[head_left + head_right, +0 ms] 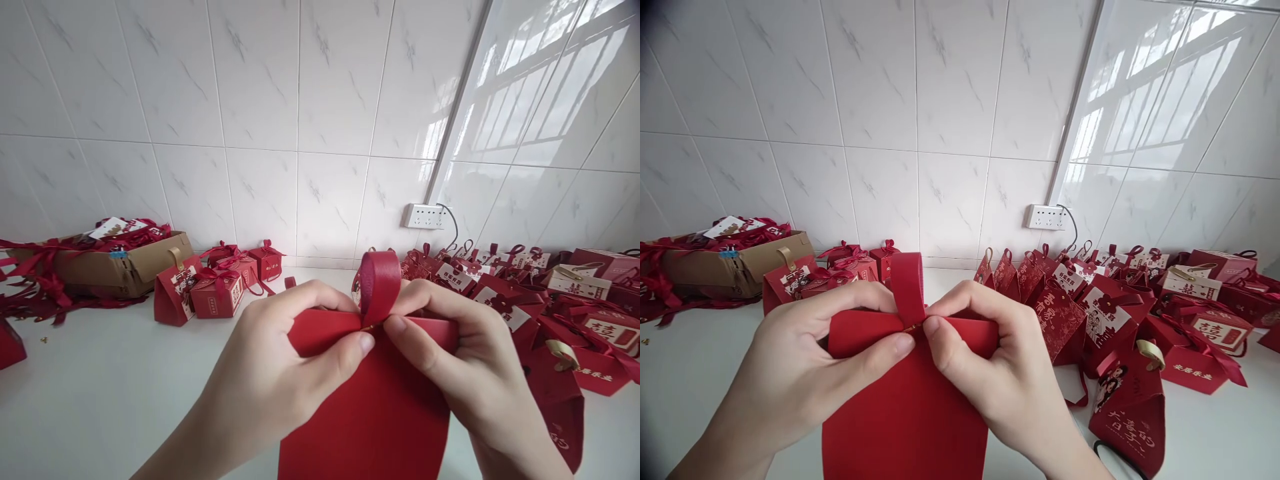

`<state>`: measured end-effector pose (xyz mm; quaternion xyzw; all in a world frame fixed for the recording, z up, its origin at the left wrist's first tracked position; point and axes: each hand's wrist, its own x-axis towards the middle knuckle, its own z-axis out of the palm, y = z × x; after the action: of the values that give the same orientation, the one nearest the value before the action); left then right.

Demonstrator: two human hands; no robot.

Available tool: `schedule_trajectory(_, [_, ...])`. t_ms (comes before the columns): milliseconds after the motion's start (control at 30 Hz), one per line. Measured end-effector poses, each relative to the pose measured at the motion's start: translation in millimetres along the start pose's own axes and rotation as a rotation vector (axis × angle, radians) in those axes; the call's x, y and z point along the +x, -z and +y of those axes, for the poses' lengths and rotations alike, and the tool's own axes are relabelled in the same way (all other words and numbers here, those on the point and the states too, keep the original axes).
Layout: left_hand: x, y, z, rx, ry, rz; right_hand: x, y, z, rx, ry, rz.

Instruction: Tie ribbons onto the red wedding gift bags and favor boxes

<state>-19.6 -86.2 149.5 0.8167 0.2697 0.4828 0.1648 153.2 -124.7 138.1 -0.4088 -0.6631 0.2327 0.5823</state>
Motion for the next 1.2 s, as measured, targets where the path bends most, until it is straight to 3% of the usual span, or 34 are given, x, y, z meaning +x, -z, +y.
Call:
schedule_trajectory(233, [-1,-1.3,1,0.012,-0.001,0.044,-2,0,-5,0.106,-0.155,-0.026])
schedule_trajectory(667, [1,-3.5,2,-0.08,-0.012,-0.013,-3,6,-9,-0.005,-0.135,-0.029])
schedule_trajectory(833, [1,-2.5,1,-0.136,0.008,-0.067,-2,8,-11,-0.04,-0.081,-0.071])
schedule_trajectory(1000, [1,-0.1,2,-0.103,-0.015,-0.081,-2,13,-8,-0.129,0.09,-0.11])
schedule_trajectory(1200, [2,-4.6,3,-0.102,-0.017,-0.097,-3,19,-8,-0.156,0.088,-0.134])
